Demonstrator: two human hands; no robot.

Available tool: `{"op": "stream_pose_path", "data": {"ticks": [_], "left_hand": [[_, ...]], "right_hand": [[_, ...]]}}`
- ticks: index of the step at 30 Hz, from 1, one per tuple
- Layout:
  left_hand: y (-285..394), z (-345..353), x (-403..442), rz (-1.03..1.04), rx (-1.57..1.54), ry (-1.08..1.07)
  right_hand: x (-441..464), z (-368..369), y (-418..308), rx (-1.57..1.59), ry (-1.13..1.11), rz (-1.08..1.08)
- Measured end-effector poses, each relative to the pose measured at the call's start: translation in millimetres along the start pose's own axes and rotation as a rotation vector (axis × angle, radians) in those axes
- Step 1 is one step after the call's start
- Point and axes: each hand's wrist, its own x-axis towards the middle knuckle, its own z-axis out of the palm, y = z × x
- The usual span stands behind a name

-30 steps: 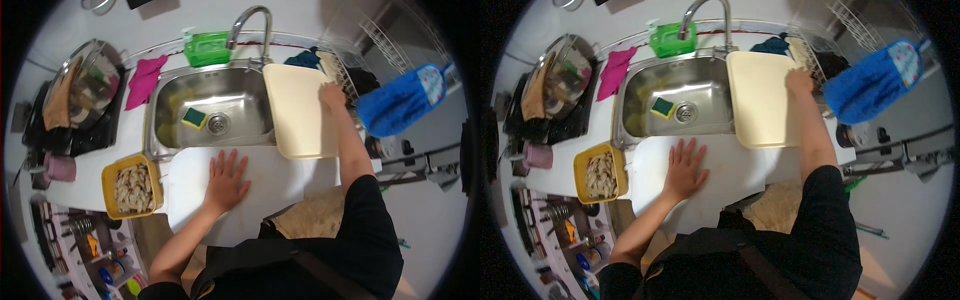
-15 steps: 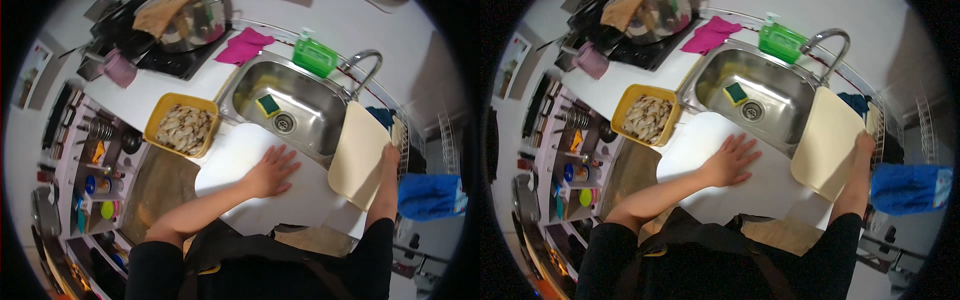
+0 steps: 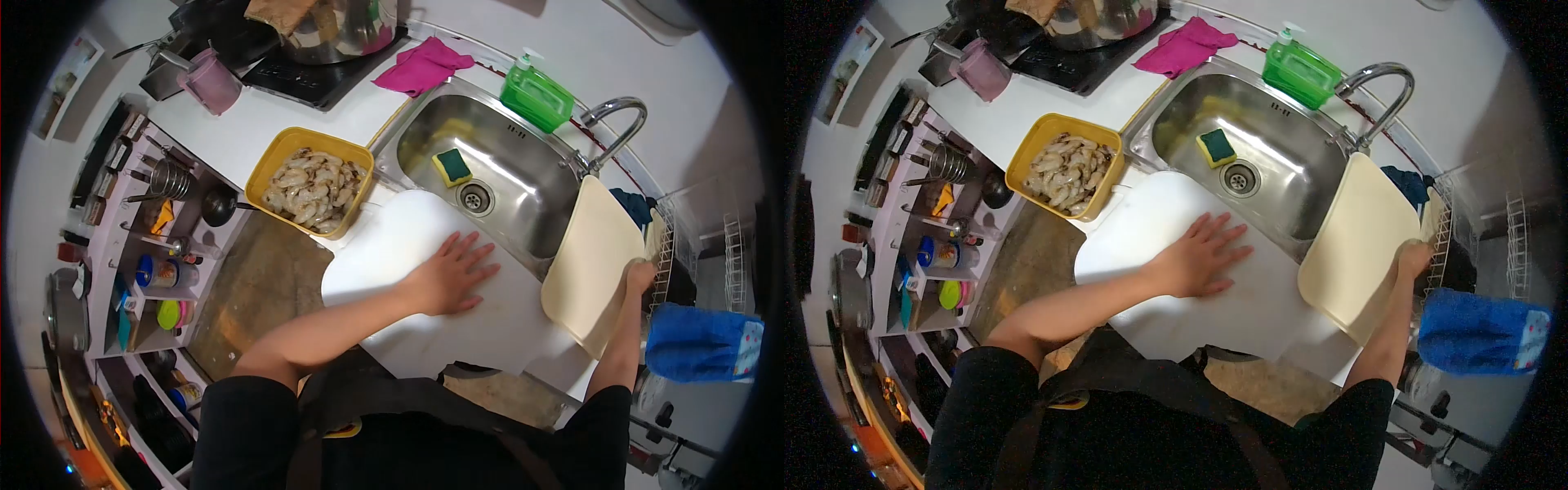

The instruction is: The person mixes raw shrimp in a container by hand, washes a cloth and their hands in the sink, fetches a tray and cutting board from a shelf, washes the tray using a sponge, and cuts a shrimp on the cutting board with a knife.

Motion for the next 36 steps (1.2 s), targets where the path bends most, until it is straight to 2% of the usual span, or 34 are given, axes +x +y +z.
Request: {"op": "stream_pose_path", "data": {"ticks": [2, 6, 10, 11, 12, 13, 16, 19, 21, 22, 25, 27, 28, 29, 31, 33, 34, 36], "left_hand": [[0.5, 1.6, 1.0, 0.003, 0.005, 0.007], [-0.3, 4.3, -0.3, 0.019, 0.005, 0.049], [-0.4, 4.4, -2.5, 0.040, -0.053, 0.134], [-2.2, 4.5, -1.9, 0.061, -0.093, 0.117], [-5.2, 5.6, -1.1, 0.084, -0.132, 0.099], [-8.7, 6.9, -1.1, 0.109, -0.169, 0.077], [-14.8, 16.1, 0.9, 0.108, -0.456, 0.393], [3.0, -43.9, -6.9, -0.075, -1.061, 0.147], [5.4, -80.1, -14.1, -0.217, -1.649, -0.014], [3.0, -97.4, -20.7, -0.300, -1.936, -0.107], [-10.3, -142.6, -60.4, -0.359, -2.197, 0.153], [-29.0, -149.4, -87.1, -0.353, -2.082, 0.179], [-36.9, -151.9, -99.3, -0.342, -2.028, 0.190], [-46.0, -149.7, -110.1, -0.343, -1.984, 0.230], [-68.0, -139.4, -125.8, -0.327, -1.895, 0.302], [-85.2, -138.5, -137.6, -0.339, -1.761, 0.372], [-93.2, -141.1, -144.3, -0.348, -1.693, 0.414], [-100.1, -161.7, -162.5, -0.385, -1.605, 0.457]], "right_hand": [[-20.1, -26.4, -22.5, 0.007, 0.047, 0.068], [-54.5, -89.8, -61.2, -0.087, 0.035, -0.118], [-92.3, -170.5, -95.7, 0.077, 0.113, -0.212], [-103.3, -192.8, -105.3, 0.139, 0.125, -0.220], [-118.1, -225.0, -119.6, 0.171, 0.047, -0.177], [-134.4, -249.0, -131.3, 0.209, 0.105, -0.208], [-185.6, -314.2, -169.2, 0.373, 0.252, -0.286], [-240.1, -380.7, -230.0, 0.680, 0.271, -0.364], [-270.1, -389.8, -271.4, 0.821, 0.345, -0.479], [-288.2, -398.7, -297.6, 0.883, 0.348, -0.439], [-323.0, -398.7, -357.0, 1.064, 0.308, -0.528], [-340.4, -400.8, -381.8, 1.008, 0.368, -0.647], [-351.2, -394.7, -393.4, 1.110, 0.200, -0.681], [-356.5, -395.9, -407.9, 1.012, 0.318, -0.777], [-374.1, -397.5, -433.7, 1.058, 0.329, -0.846], [-382.9, -412.1, -437.6, 1.170, 0.116, -0.945], [-381.2, -405.5, -445.2, 1.366, 0.013, -0.824], [-347.7, -394.9, -459.8, 1.158, 0.078, -0.801]]}}
